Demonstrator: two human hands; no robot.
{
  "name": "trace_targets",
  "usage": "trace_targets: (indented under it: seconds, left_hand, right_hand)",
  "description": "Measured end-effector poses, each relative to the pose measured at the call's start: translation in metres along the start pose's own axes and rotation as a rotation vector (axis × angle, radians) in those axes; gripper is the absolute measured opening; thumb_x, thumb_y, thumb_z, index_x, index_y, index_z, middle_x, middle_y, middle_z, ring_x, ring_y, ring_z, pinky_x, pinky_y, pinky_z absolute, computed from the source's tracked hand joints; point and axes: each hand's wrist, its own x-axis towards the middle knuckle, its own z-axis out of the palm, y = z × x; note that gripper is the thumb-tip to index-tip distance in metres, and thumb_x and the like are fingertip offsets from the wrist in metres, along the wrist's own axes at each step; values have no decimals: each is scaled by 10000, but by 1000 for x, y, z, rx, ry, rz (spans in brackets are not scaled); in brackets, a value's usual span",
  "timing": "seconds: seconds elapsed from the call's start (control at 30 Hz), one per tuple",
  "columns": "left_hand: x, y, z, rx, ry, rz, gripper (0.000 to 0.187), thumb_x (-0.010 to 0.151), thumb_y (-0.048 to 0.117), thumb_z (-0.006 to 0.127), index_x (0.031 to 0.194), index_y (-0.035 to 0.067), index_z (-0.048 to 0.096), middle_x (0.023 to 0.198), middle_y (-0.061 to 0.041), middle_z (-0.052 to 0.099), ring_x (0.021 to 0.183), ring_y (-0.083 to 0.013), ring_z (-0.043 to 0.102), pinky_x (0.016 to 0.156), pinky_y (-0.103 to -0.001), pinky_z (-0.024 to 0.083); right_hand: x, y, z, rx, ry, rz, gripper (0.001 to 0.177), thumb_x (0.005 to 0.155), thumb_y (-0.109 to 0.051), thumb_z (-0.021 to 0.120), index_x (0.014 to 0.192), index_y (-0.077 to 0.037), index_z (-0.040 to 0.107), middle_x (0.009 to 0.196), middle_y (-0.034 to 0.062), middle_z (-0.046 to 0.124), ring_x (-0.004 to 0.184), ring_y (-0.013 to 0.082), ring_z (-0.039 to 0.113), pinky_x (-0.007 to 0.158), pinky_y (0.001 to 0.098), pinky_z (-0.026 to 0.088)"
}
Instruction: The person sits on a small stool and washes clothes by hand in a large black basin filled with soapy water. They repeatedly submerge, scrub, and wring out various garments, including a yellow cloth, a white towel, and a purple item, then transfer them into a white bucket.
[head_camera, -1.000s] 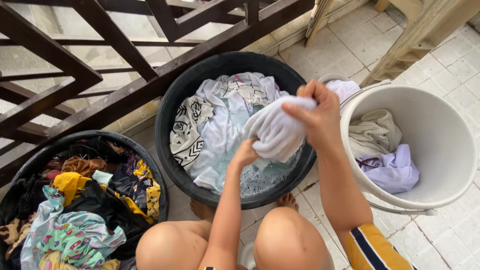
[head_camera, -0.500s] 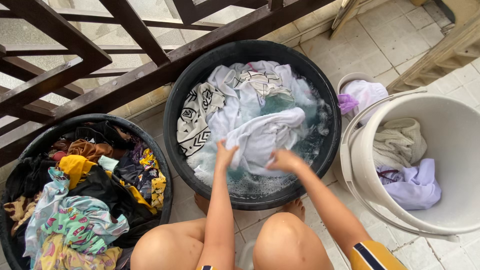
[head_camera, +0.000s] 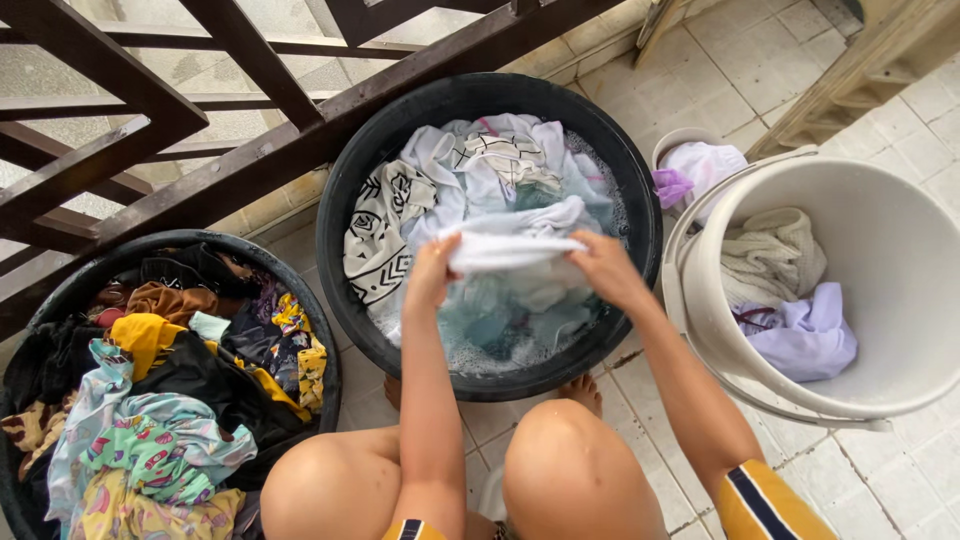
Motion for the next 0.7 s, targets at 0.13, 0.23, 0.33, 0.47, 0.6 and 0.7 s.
trace_targets:
  seconds: [0.13, 0.23, 0.33, 0.47, 0.6, 0.7]
  left_hand:
    - [-51, 72, 26, -175, -169, 118, 225, 999, 205, 681, 1104, 7, 656, 881, -15, 694, 689, -72, 624, 506, -257, 468]
    - [-51, 74, 29, -273, -164, 231, 178, 999, 163, 666, 1107, 22, 652, 878, -35, 703, 675, -105, 632, 527, -262, 491]
    - [-8, 60, 13, -654, -80, 255, 181, 1121, 145, 690, 1161, -14, 614, 1012, -89, 663, 868, -179, 641, 767, -319, 574]
    - [27, 25, -13, -607, 19, 186, 320, 982, 177, 587, 1268, 35, 562, 1272, -126, 650, 1187, -256, 661, 987, -389, 569]
    - [38, -43, -9, -264, 139, 133, 409, 978, 234, 600, 1375, 142, 562, 1290, -81, 661, 1151, -212, 626, 953, -399, 518]
    - [39, -100, 9, 45, -10, 40, 421, 950, 291, 618, 1332, 116, 592, 1201, -36, 705, 1019, -168, 679, 836, -355, 524]
  right_hand:
    - [-24, -99, -68, -30, 140, -210, 190, 852, -121, 681, 1004, -19, 731, 757, 79, 668, 679, 100, 563, 614, 278, 451]
    - [-7, -119, -83, 19, 267, -319, 179, 840, -111, 754, 1002, -35, 738, 813, 62, 704, 735, 97, 614, 665, 270, 483]
    - [39, -91, -67, -28, 364, -472, 328, 814, -108, 823, 1112, -25, 713, 940, 109, 677, 845, 184, 639, 777, 322, 525]
    - [88, 15, -17, -326, 184, -125, 445, 831, -262, 803, 1200, -37, 695, 1136, 196, 681, 1025, 314, 682, 925, 412, 546]
    - [76, 148, 49, -597, 126, 145, 611, 746, -399, 851, 1174, -1, 671, 1168, 258, 635, 1017, 450, 632, 820, 516, 513]
    - [55, 197, 87, -135, 193, 282, 442, 908, -391, 655, 1117, -5, 711, 961, 174, 695, 870, 370, 685, 777, 458, 535]
